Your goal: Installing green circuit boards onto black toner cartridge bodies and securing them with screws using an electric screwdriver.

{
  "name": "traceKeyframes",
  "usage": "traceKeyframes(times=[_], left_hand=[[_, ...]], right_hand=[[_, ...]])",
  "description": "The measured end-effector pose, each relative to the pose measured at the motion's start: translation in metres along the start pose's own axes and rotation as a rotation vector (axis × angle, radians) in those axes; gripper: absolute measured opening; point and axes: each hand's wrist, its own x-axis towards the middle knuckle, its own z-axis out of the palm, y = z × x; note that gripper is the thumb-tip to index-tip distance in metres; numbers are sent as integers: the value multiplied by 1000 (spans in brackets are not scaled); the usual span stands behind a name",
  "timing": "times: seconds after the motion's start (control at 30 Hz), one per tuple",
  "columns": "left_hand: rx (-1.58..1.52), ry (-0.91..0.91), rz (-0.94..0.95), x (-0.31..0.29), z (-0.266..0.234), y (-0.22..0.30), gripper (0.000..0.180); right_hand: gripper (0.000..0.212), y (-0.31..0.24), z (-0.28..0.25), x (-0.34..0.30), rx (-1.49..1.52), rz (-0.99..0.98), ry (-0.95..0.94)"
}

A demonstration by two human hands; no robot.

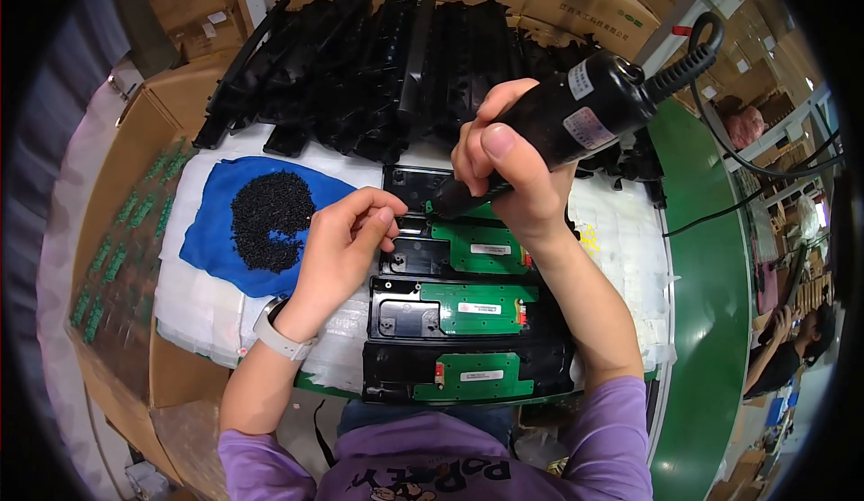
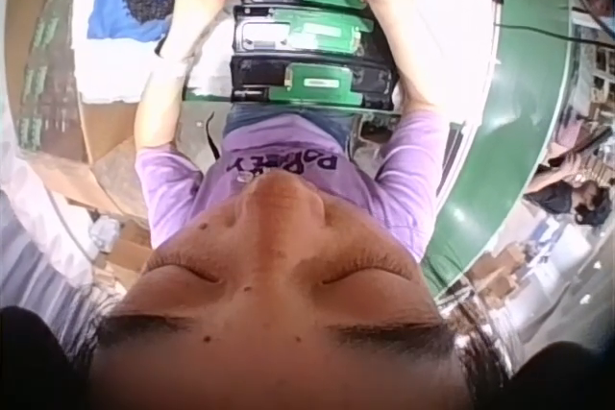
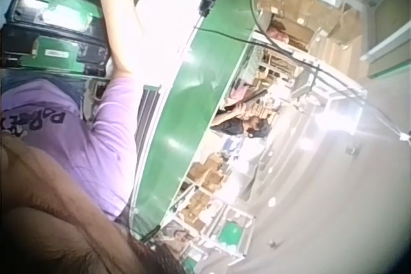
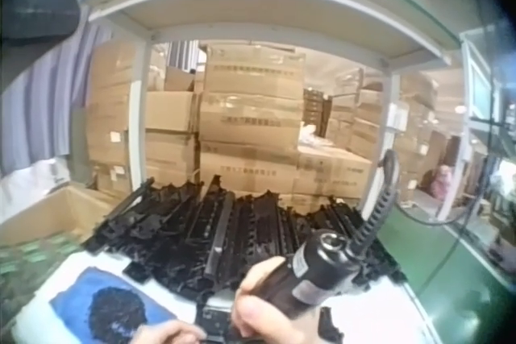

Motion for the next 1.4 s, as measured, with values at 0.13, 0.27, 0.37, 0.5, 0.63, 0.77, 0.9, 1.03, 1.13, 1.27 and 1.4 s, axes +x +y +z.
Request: traceKeyframes(times=[0.13,0.27,0.37,0.5,0.63,0.77,0.9,1.03,1.13,1.27,1.4], left_hand=[[32,-21,-11,-1,0,0,13],[46,3,59,-1,0,-5,11],[95,11,93,0,-1,-4,11],[131,-4,93,0,-1,-4,14],[117,50,146,1,3,-7,12],[132,23,119,1,2,-4,10],[147,10,97,-1,1,-1,9],[161,1,104,-1,2,-1,8],[182,2,97,-2,2,1,8],[182,27,122,-2,3,-2,7],[192,40,179,-2,3,-3,8]], right_hand=[[18,1,-3,1,42,-6,-5],[18,0,-4,2,73,-29,2],[19,3,-5,2,62,-51,-17],[22,5,-6,-2,-186,-3,-85],[22,11,-8,-4,-218,-24,-122],[22,13,-6,-6,-226,-43,-124],[23,14,-4,-6,-225,-43,-145],[23,14,-1,-7,-265,-63,-118],[23,15,-1,-7,-277,-78,-98],[23,15,1,-7,-306,-94,-81],[22,16,2,-5,-302,-65,-128]])
